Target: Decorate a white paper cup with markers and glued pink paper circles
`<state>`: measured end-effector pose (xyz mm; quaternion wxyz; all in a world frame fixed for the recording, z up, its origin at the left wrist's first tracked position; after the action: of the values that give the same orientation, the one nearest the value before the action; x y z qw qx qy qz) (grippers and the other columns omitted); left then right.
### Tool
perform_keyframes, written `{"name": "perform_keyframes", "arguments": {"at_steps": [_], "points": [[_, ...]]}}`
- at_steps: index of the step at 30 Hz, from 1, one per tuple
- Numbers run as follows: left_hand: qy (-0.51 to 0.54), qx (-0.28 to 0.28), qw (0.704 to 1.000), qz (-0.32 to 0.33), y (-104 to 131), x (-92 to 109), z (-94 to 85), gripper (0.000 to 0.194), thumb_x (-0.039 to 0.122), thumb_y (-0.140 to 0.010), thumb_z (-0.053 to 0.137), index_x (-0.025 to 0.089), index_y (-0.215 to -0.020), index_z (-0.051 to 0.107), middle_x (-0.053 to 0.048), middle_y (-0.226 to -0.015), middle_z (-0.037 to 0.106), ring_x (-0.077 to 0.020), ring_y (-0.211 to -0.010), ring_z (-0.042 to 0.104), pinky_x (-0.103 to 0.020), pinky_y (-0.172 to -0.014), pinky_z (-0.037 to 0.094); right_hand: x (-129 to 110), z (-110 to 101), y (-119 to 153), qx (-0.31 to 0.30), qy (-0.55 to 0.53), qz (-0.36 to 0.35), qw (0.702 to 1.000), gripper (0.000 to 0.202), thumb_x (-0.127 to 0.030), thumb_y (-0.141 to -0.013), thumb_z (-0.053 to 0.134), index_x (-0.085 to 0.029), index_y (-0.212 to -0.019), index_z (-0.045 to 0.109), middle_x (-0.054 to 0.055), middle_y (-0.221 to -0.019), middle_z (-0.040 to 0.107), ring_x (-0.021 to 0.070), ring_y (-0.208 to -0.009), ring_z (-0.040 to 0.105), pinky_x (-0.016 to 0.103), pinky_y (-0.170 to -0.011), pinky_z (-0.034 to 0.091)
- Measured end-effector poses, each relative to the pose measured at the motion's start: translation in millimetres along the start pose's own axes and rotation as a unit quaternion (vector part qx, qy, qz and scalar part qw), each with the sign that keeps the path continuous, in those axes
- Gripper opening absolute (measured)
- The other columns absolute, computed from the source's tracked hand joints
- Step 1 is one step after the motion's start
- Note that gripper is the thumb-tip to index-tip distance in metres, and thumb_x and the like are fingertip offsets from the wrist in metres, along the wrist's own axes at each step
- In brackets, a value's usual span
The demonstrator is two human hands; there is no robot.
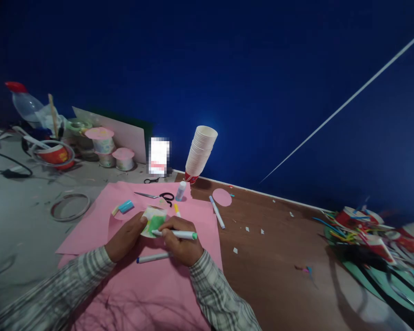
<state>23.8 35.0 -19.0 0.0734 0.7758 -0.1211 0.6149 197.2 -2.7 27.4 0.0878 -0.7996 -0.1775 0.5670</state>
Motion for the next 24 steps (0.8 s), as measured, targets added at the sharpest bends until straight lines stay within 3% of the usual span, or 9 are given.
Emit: {"name": "perform_keyframes", "arguments": {"at_steps": [5, 16, 20, 24], "points": [[-0.006, 0.004, 1.0, -0.002, -0.2, -0.2, 0.4, 0.047, 0.063, -0.074, 0.033, 0.024, -0.087, 0.057, -0.001, -0.082, 0.065, -0.0217, -0.079, 0.057, -0.038, -0.078, 0.047, -1.7, 2.6, 0.7, -0.019, 0.009, -0.015, 1.0, 0.018, -0.022, -0.078, 0.052, -0.021, -0.074, 0.069, 0.001, -0.063, 0.064, 0.0177, -0.056, 0.058, 0.026, -0.055, 0.045], [-0.004, 0.003, 1.0, -0.005, 0.0, -1.5, 0.9, 0.044, 0.06, -0.075, 0.034, 0.024, -0.088, 0.057, -0.002, -0.086, 0.066, -0.0232, -0.082, 0.059, -0.039, -0.077, 0.047, -3.5, 3.4, 0.8, 0.001, 0.016, -0.022, 1.0, 0.017, -0.022, -0.078, 0.052, -0.021, -0.075, 0.069, 0.001, -0.064, 0.064, 0.0183, -0.058, 0.059, 0.026, -0.056, 0.046], [-0.007, 0.006, 1.0, -0.008, 0.6, 0.8, 0.7, 0.045, 0.061, -0.074, 0.035, 0.025, -0.089, 0.057, -0.002, -0.085, 0.066, -0.0228, -0.079, 0.059, -0.039, -0.077, 0.047, -4.0, 2.5, 0.8, -0.026, 0.016, -0.019, 0.999, 0.018, -0.02, -0.077, 0.052, -0.021, -0.072, 0.069, 0.001, -0.063, 0.064, 0.0177, -0.057, 0.058, 0.026, -0.056, 0.046], [-0.006, 0.003, 1.0, -0.012, -0.1, 2.4, -0.6, 0.048, 0.064, -0.073, 0.034, 0.023, -0.085, 0.058, -0.002, -0.081, 0.065, -0.0217, -0.076, 0.058, -0.039, -0.075, 0.047, -2.6, -0.7, 0.1, -0.003, 0.003, -0.002, 1.0, 0.017, -0.021, -0.076, 0.052, -0.02, -0.071, 0.069, 0.0, -0.061, 0.063, 0.0173, -0.054, 0.057, 0.025, -0.053, 0.044]]}}
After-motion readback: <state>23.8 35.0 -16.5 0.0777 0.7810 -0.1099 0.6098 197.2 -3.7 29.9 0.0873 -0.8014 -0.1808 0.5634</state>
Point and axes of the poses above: each hand's wrist, its own y-axis away from the middle knuckle, its own z-axis out of the palm, x = y × z, the point moved 1 cm from there along -y, towards the middle knuckle
